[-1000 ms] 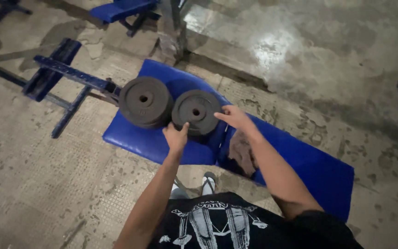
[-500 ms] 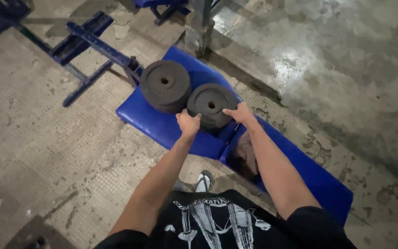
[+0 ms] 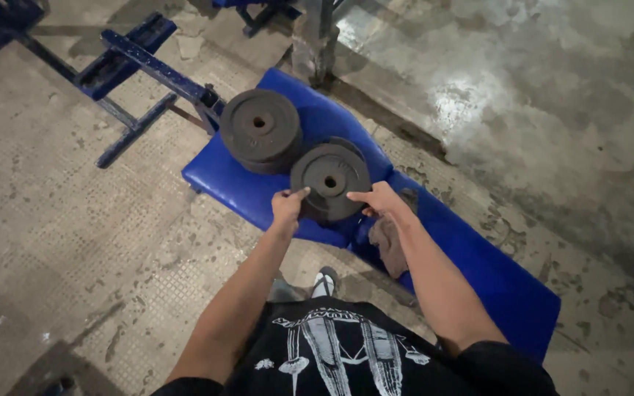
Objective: Loading weight plates onto a fitness machine.
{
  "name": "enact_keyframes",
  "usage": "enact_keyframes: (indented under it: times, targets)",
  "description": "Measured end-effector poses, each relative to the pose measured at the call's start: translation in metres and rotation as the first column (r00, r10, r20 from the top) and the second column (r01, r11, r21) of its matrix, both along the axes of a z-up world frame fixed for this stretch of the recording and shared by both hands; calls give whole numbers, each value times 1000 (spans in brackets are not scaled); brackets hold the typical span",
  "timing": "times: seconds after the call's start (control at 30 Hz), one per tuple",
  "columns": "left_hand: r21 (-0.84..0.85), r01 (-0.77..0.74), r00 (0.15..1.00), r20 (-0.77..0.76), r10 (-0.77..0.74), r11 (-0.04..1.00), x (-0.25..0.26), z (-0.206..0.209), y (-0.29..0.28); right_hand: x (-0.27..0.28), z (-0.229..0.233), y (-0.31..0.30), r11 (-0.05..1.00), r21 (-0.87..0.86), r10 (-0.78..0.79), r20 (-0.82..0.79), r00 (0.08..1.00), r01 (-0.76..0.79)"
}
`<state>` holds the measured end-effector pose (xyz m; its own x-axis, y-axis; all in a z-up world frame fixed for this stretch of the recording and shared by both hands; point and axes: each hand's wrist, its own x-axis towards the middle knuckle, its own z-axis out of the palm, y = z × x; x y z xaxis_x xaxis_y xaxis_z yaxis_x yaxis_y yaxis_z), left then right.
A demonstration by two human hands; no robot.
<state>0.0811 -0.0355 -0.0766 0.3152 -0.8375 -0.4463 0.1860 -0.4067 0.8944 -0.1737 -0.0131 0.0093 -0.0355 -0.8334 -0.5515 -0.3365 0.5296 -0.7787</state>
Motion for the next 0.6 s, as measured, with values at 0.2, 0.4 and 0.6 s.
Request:
enact_keyframes:
  times: [0.2,0.4,0.6]
  targets:
    - [-35,172,985,-10,-172,985,4,-4,-14,3,9,5,998,-19,-63,69,996,64]
    - [-33,231,940,-252,-232,972,-14,45,-17,5,8,11,936,74,-345,386,855,344]
    - [-122,294,904,-287,-318,948,21,92,20,26,4,42,950,-60,-244,464,852,305]
